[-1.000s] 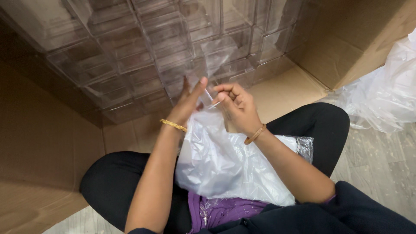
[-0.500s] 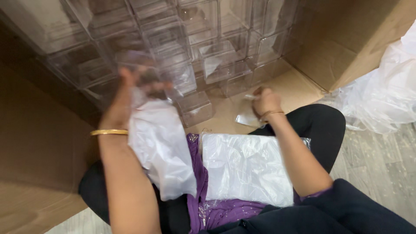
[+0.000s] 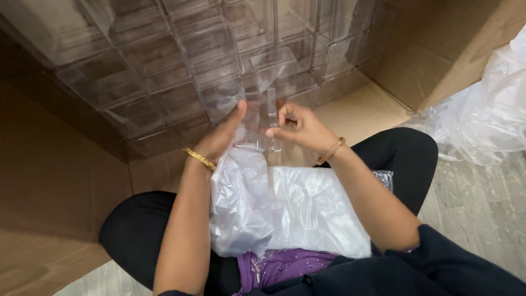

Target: The person sits inside a large cardboard box and unwraps clear plastic storage boxes from white plastic bags one at a time, placing the unwrapped boxes onto a stack of similar boxes in front of them and setting the empty bags aside.

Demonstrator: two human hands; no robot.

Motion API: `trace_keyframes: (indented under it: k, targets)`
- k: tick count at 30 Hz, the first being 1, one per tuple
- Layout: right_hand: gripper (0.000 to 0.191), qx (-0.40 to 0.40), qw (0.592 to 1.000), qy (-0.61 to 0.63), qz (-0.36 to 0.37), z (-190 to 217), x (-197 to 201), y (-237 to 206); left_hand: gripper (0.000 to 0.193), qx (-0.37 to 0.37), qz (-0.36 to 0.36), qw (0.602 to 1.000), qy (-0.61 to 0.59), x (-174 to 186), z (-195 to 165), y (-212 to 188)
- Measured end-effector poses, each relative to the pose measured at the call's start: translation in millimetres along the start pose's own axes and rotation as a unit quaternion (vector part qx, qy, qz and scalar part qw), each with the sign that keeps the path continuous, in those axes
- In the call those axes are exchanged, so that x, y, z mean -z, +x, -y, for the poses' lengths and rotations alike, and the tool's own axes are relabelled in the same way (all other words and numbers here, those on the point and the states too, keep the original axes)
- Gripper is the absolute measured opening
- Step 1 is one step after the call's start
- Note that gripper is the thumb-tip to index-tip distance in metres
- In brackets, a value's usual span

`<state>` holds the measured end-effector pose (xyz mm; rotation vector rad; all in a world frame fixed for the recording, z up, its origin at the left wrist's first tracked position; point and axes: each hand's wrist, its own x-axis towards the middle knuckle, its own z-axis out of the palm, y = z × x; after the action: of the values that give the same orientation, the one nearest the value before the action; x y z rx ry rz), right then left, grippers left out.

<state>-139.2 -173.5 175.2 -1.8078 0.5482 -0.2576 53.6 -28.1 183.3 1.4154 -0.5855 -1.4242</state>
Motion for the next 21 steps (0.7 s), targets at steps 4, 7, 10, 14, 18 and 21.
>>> trace_keyframes:
  k: [4, 7, 10, 14, 18, 21]
  targets:
    - [0.07, 0.099, 0.99, -0.079, -0.068, 16.9, 12.9, -8.3, 0.09, -0.003, 0.078, 0.994, -0.08, -5.5, -10.7, -3.0]
    - [0.104, 0.187, 0.98, -0.054, -0.032, 36.9, 16.2, -20.1, 0.091, 0.018, 0.05, 0.996, -0.07, -8.3, -14.8, -4.8]
    - [0.119, 0.203, 0.972, -0.119, -0.003, 53.1, 11.9, -21.5, 0.098, -0.02, 0.03, 0.999, -0.012, -10.4, -12.4, -0.8]
    - [0.12, 0.224, 0.957, -0.185, 0.01, 61.8, 8.2, -16.2, 0.105, -0.044, -0.011, 0.998, 0.032, -6.6, -3.7, 2.7]
    - [0.12, 0.212, 0.957, -0.197, 0.015, 59.4, 9.3, -16.5, 0.108, -0.044, -0.015, 0.998, 0.051, -5.3, -1.3, 2.7]
    - [0.12, 0.211, 0.958, -0.194, 0.02, 55.5, 9.5, -17.8, 0.108, -0.043, -0.02, 0.997, 0.063, -7.4, -4.3, -0.3]
